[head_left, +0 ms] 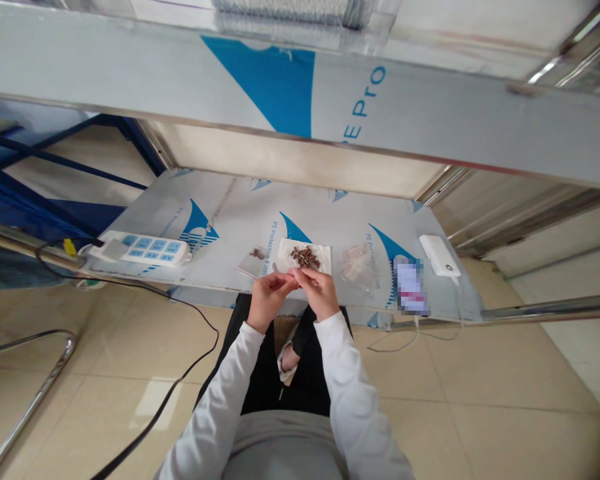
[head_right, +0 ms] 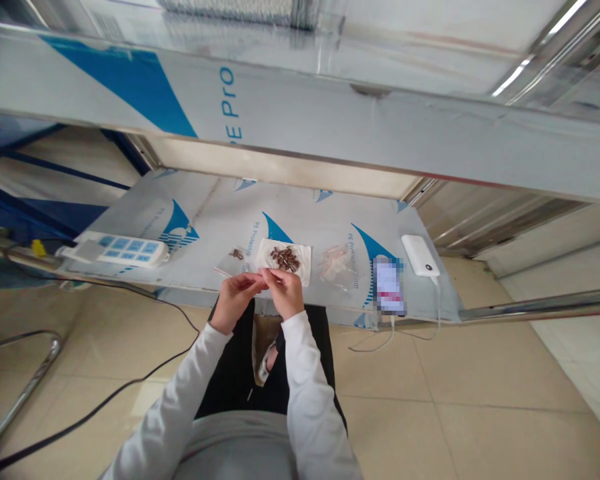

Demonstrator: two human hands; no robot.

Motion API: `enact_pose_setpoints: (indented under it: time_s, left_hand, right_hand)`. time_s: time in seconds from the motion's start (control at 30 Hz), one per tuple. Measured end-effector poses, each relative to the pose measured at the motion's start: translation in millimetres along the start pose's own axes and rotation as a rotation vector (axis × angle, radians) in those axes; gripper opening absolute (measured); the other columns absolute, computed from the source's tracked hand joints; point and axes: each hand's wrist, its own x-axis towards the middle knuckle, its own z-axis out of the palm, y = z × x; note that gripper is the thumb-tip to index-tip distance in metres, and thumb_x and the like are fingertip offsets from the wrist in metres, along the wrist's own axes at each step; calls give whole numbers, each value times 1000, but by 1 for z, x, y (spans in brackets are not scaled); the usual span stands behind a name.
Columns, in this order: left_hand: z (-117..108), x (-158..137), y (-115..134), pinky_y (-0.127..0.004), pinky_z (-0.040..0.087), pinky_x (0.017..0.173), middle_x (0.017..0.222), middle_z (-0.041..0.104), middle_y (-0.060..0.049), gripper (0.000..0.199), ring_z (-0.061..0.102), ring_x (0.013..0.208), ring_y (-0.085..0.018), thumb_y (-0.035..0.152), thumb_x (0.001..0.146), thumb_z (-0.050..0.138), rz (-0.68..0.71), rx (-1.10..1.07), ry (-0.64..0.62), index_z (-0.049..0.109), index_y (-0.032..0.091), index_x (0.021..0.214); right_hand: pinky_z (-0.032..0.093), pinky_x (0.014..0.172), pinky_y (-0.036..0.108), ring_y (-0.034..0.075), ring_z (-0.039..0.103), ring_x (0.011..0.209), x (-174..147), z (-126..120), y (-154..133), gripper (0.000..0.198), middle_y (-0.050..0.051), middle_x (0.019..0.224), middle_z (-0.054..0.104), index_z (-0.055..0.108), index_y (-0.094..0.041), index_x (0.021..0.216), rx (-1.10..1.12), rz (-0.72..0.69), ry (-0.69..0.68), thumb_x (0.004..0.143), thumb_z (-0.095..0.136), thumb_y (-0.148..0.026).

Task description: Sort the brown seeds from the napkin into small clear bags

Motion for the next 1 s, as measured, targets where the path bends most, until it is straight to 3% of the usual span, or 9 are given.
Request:
enact_pose_setpoints:
  time_s: [0.1, 0.17, 0.3, 0.4, 0.53, 0.67, 0.83, 0.93, 1.0]
  left_hand:
    - [1, -5, 0, -28, 53, 67, 74, 73, -8, 28, 67, 66, -16, 38, 64, 74, -57, -59, -52, 69, 12, 73]
    - [1, -8, 2, -28, 52, 65, 72, 73, -8, 29, 67, 65, -17, 40, 66, 72, -86, -16, -58, 68, 13, 73]
    - [4, -15, 12, -28, 48, 60, 64, 70, -6, 23, 66, 61, -19, 38, 70, 65, -5, 436, 134, 66, 16, 67]
    - [9, -21, 23, -28, 45, 62, 63, 69, -4, 19, 65, 60, -18, 35, 74, 61, 85, 706, 265, 64, 18, 66]
    - [17, -25, 31, -26, 45, 62, 60, 66, -1, 13, 63, 57, -16, 30, 74, 59, 152, 738, 290, 59, 20, 65]
    - [19, -25, 32, -24, 46, 63, 62, 65, -1, 12, 63, 59, -14, 29, 76, 56, 172, 661, 272, 56, 20, 68]
    - [15, -26, 31, -24, 47, 63, 65, 66, -1, 12, 64, 63, -15, 30, 77, 55, 116, 559, 246, 56, 20, 70]
    - [16, -27, 30, -24, 47, 62, 66, 68, -2, 13, 66, 64, -17, 31, 75, 57, 62, 495, 240, 57, 20, 70]
    - [19, -28, 29, -24, 47, 60, 66, 68, -2, 13, 66, 63, -17, 32, 75, 58, 55, 462, 220, 58, 20, 70]
  right_hand:
    - [55, 71, 34, 24, 70, 81, -5, -7, 1, 34, 6, 86, 75, 73, -17, 89, 0, 8, -49, 81, 59, -47]
    - [54, 65, 32, 22, 69, 72, -10, -9, -3, 31, 6, 78, 74, 73, -17, 82, -176, -40, -21, 83, 56, -44]
    - [47, 59, 29, 18, 61, 56, -23, -9, -12, 23, 5, 60, 67, 67, -20, 62, -704, -161, 268, 79, 56, -31]
    - [45, 58, 29, 17, 57, 52, -28, -10, -17, 21, 3, 56, 64, 63, -21, 57, -850, -146, 353, 76, 57, -25]
    - [51, 74, 36, 23, 64, 78, -27, -13, -20, 24, 10, 85, 69, 68, -17, 93, -806, -225, 373, 76, 51, -18]
    - [44, 100, 41, 23, 54, 118, -29, -17, -17, 44, 11, 126, 60, 58, -20, 120, -577, -383, 185, 79, 45, -12]
    - [42, 103, 41, 23, 55, 119, -40, -20, -12, 43, 8, 126, 61, 55, -24, 123, -356, -303, -14, 81, 62, -27]
    - [42, 102, 43, 26, 55, 118, -42, -19, -6, 59, 9, 126, 60, 53, -24, 125, -354, -303, 4, 70, 74, -30]
    - [43, 101, 44, 26, 56, 116, -42, -15, -1, 57, 10, 123, 61, 54, -23, 123, -349, -317, 58, 70, 73, -29]
